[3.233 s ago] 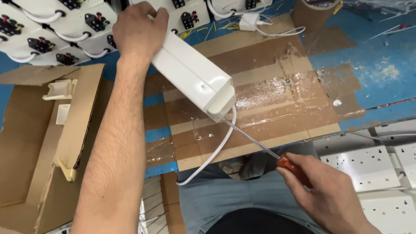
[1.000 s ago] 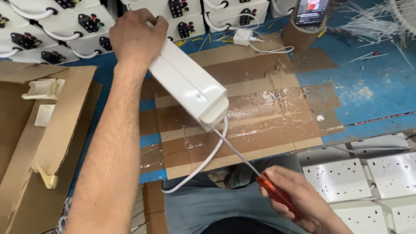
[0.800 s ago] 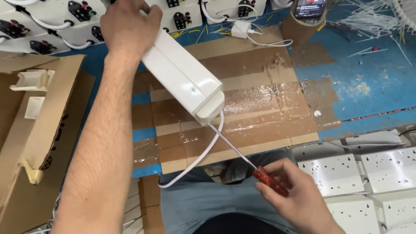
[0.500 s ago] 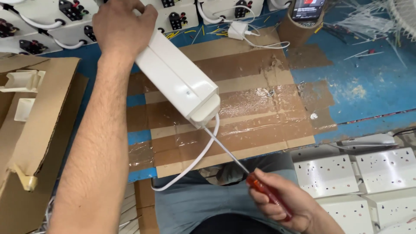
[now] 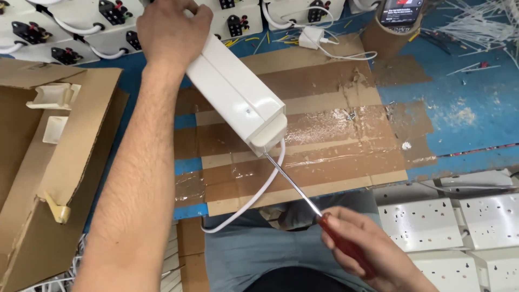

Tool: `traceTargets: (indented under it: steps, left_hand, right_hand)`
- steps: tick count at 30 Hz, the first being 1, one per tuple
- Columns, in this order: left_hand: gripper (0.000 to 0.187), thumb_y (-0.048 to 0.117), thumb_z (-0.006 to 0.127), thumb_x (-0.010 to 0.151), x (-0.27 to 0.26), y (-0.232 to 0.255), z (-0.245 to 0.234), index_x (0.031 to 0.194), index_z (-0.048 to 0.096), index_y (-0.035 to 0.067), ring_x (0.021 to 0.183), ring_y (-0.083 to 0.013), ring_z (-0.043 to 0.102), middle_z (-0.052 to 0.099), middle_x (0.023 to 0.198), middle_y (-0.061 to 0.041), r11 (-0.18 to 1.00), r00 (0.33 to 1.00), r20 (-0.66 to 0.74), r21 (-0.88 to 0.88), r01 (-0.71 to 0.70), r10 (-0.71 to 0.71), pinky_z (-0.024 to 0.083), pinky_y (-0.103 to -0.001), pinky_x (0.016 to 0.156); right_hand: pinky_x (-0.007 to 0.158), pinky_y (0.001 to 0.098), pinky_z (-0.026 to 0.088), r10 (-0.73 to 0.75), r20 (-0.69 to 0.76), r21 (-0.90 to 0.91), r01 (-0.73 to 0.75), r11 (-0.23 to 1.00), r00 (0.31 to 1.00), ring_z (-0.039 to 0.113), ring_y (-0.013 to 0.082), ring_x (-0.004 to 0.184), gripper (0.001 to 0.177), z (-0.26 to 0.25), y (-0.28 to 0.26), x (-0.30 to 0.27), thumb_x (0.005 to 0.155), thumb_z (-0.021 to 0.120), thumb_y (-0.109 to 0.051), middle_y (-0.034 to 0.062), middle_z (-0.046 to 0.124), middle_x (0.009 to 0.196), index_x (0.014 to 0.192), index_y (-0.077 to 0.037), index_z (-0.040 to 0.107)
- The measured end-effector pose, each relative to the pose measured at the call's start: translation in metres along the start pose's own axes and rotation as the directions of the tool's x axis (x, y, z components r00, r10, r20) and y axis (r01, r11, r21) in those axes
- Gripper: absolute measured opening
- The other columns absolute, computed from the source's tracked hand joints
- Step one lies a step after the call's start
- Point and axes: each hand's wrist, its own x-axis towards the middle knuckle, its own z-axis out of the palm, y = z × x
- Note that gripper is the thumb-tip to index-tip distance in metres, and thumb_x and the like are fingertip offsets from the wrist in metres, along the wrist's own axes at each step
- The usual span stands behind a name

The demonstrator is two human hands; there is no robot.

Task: Assembling white electrical units by using a screwdriver to fasten wire entry covers.

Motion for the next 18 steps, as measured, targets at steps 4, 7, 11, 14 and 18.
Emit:
traceTargets:
  steps: [4, 7, 11, 14, 18]
  left_hand:
    - [0.028, 0.031, 0.071, 0.097, -0.002, -0.001, 0.0, 0.098, 0.08, 0.005, 0.061, -0.0222, 0.075, 0.079, 0.083, -0.01, 0.994, 0.989, -0.094, 0.017, -0.11, 0.111, 0.061, -0.038, 0.055]
    - [0.029, 0.035, 0.07, 0.097, 0.001, 0.005, -0.002, 0.095, 0.08, 0.008, 0.06, -0.0233, 0.075, 0.076, 0.075, -0.012, 0.998, 1.0, -0.012, 0.051, 0.025, -0.024, 0.063, -0.038, 0.063]
    - [0.027, 0.035, 0.073, 0.092, 0.003, 0.004, -0.006, 0.091, 0.082, 0.01, 0.06, -0.0266, 0.074, 0.075, 0.07, -0.013, 0.995, 0.998, -0.058, 0.099, -0.012, 0.018, 0.061, -0.042, 0.063]
    - [0.028, 0.035, 0.072, 0.093, 0.003, 0.006, -0.004, 0.092, 0.081, 0.009, 0.061, -0.0263, 0.074, 0.076, 0.072, -0.013, 0.999, 0.999, -0.043, 0.047, -0.004, 0.006, 0.062, -0.041, 0.064]
    - [0.03, 0.036, 0.069, 0.097, 0.0, 0.001, -0.003, 0.096, 0.079, 0.007, 0.064, -0.0244, 0.075, 0.076, 0.078, -0.013, 0.998, 0.999, 0.024, 0.043, 0.04, -0.041, 0.062, -0.04, 0.067]
  right_hand:
    - [0.046, 0.0205, 0.041, -0.647, -0.042, -0.733, 0.417, 0.538, 0.761, 0.052, 0.0068, 0.056, 0.026, 0.029, 0.005, -0.013, 0.094, 0.067, -0.026, 0.0029, 0.066, 0.079, 0.107, -0.004, 0.064]
    - [0.06, 0.0187, 0.05, -0.868, 0.316, -0.884, 0.452, -0.122, 0.383, 0.063, 0.0051, 0.074, 0.03, 0.01, 0.018, -0.002, 0.101, 0.068, -0.031, -0.0015, 0.067, 0.091, 0.112, -0.004, 0.06]
    - [0.041, 0.022, 0.037, -0.422, -0.137, -0.49, 0.309, 0.815, 0.896, 0.051, 0.0082, 0.05, 0.03, -0.026, 0.024, 0.012, 0.096, 0.073, -0.026, 0.0062, 0.071, 0.086, 0.105, 0.002, 0.067]
    - [0.041, 0.0246, 0.041, -0.246, -0.193, -0.346, 0.169, 0.923, 0.95, 0.055, 0.0094, 0.051, 0.027, -0.021, 0.014, 0.006, 0.089, 0.076, -0.019, 0.0094, 0.074, 0.087, 0.107, 0.001, 0.069]
    - [0.059, 0.0259, 0.054, -0.718, -0.062, -0.779, 0.416, 0.469, 0.693, 0.069, 0.0097, 0.073, 0.033, 0.012, 0.016, -0.01, 0.086, 0.076, -0.016, 0.0066, 0.076, 0.097, 0.116, -0.004, 0.068]
